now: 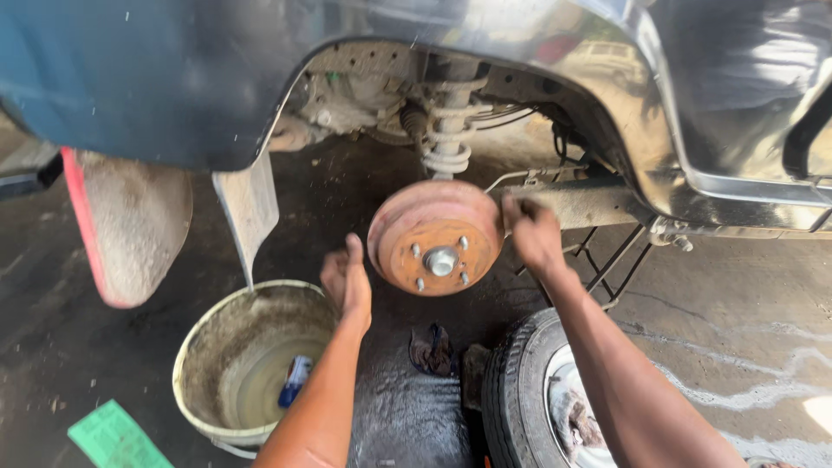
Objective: The person cleans the brake drum and hub assembly with a cloth, then uses a screwdriver to adjust the internal brake mechanism. Finally, they mount the tire onto the hub and secure it by hand-tightening the lug nuts.
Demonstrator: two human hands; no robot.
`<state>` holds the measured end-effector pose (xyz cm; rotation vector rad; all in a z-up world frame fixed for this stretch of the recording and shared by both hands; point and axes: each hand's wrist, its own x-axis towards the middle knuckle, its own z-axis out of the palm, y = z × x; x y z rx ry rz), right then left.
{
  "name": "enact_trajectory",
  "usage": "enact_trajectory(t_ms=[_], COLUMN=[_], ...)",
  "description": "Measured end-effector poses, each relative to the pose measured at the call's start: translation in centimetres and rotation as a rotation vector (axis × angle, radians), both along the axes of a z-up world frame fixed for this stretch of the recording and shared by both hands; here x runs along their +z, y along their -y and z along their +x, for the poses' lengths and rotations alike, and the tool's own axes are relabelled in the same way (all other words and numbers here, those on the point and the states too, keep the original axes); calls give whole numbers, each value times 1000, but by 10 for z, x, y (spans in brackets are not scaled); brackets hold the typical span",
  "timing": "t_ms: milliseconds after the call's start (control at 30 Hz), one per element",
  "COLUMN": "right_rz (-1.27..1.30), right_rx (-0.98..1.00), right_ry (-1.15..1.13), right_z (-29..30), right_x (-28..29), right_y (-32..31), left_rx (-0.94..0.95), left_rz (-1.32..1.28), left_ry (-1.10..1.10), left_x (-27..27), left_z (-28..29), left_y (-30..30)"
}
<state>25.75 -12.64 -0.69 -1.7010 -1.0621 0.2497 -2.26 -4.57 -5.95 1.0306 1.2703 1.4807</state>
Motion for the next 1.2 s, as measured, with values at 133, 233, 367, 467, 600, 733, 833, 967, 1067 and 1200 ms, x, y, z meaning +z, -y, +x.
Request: enact_trajectory(t_ms=[133, 233, 367, 467, 600, 733, 833, 967, 1067, 1200], right_rz=[-65, 21, 73, 116, 86, 51, 85, 69, 37, 69], right_rx=[5, -23, -50, -73, -108, -144, -123, -106, -135, -111], right_ry=[-8, -60, -16, -37, 14, -7, -12, -14, 17, -70], right_z=[-42, -48, -41, -43, -45, -47, -44, -44, -44, -45], right_x=[41, 38, 26, 20, 24, 25, 23, 23, 25, 23], right_y=[1, -3, -9, -13, -11, -12, -15, -16, -12, -13], left_rx=[-253, -198, -165, -193, -242, -189, -158, -199, -197, -166], left_rz=[-156, -167, -154, -146, -144, -218, -240, -244, -241, -241], left_ry=[255, 419, 414, 340, 341, 258, 240, 229, 234, 180], left_x=[-44, -41, -42, -39, -30, -19, -16, -18, -19, -18], left_z=[16, 29, 29, 23, 18, 19, 21, 16, 18, 19], left_y=[3, -5, -9, -12, -9, -4, -5, -7, -5, -6])
